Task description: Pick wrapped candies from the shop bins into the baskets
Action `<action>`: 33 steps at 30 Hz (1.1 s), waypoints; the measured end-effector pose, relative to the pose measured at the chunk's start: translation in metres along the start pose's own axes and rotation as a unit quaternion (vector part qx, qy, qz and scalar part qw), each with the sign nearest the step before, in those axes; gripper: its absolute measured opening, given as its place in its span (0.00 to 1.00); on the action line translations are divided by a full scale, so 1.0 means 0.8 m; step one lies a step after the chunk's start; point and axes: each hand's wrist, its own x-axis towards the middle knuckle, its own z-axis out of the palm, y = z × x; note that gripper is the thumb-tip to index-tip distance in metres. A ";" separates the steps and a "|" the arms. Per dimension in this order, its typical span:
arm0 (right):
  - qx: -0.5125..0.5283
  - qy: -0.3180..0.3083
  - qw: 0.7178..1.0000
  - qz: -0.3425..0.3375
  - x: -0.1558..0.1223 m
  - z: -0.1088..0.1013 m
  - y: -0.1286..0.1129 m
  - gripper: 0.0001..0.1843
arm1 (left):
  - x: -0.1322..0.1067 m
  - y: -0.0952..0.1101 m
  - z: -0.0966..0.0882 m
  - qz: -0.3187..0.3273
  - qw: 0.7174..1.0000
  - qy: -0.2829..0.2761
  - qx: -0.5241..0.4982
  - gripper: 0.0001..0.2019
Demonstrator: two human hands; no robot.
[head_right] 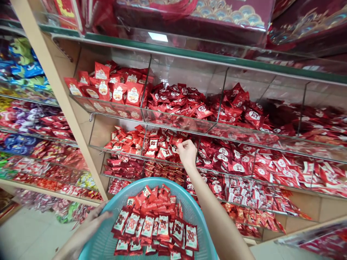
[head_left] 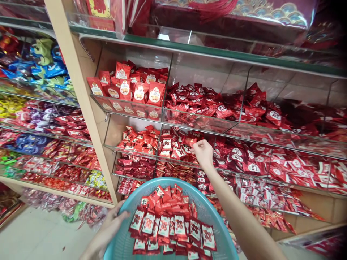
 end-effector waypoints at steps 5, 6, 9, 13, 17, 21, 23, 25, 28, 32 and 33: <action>-0.004 -0.024 1.000 -0.017 -0.006 0.001 0.010 0.11 | -0.002 0.001 0.002 -0.005 1.000 0.003 -0.003 0.24; -0.004 -0.034 0.999 -0.022 -0.007 0.002 0.011 0.12 | -0.002 0.001 0.002 -0.007 1.000 0.005 -0.003 0.24; 0.003 -0.066 0.998 -0.012 -0.007 0.002 0.015 0.09 | -0.002 0.001 0.002 -0.013 1.000 -0.002 -0.008 0.23; 0.052 -0.089 0.995 0.001 -0.003 -0.002 0.025 0.12 | -0.002 0.001 0.002 -0.002 1.000 -0.004 0.006 0.24; 0.029 -0.094 0.994 -0.056 -0.005 -0.004 0.025 0.11 | 0.000 0.000 0.001 -0.012 1.000 0.018 0.018 0.25; -0.026 -0.049 0.986 -0.154 -0.025 -0.009 0.003 0.10 | 0.001 -0.003 -0.001 -0.001 1.000 0.025 0.011 0.25; -0.046 -0.019 0.981 -0.188 -0.040 -0.016 -0.011 0.11 | 0.002 -0.004 -0.001 0.003 1.000 0.025 0.012 0.25; -0.058 -0.004 0.979 -0.195 -0.056 -0.024 -0.021 0.11 | 0.003 -0.005 -0.002 0.001 1.000 0.013 0.013 0.26; -0.053 -0.010 0.981 -0.186 -0.080 -0.038 -0.029 0.09 | 0.005 -0.007 -0.005 -0.001 1.000 -0.004 0.015 0.27; 0.088 -0.083 0.992 -0.045 -0.108 -0.050 -0.026 0.09 | 0.008 -0.009 -0.006 -0.010 1.000 -0.005 0.014 0.26; 0.117 -0.090 0.989 -0.004 -0.113 -0.052 -0.024 0.10 | 0.009 -0.008 -0.006 -0.012 1.000 -0.007 0.013 0.26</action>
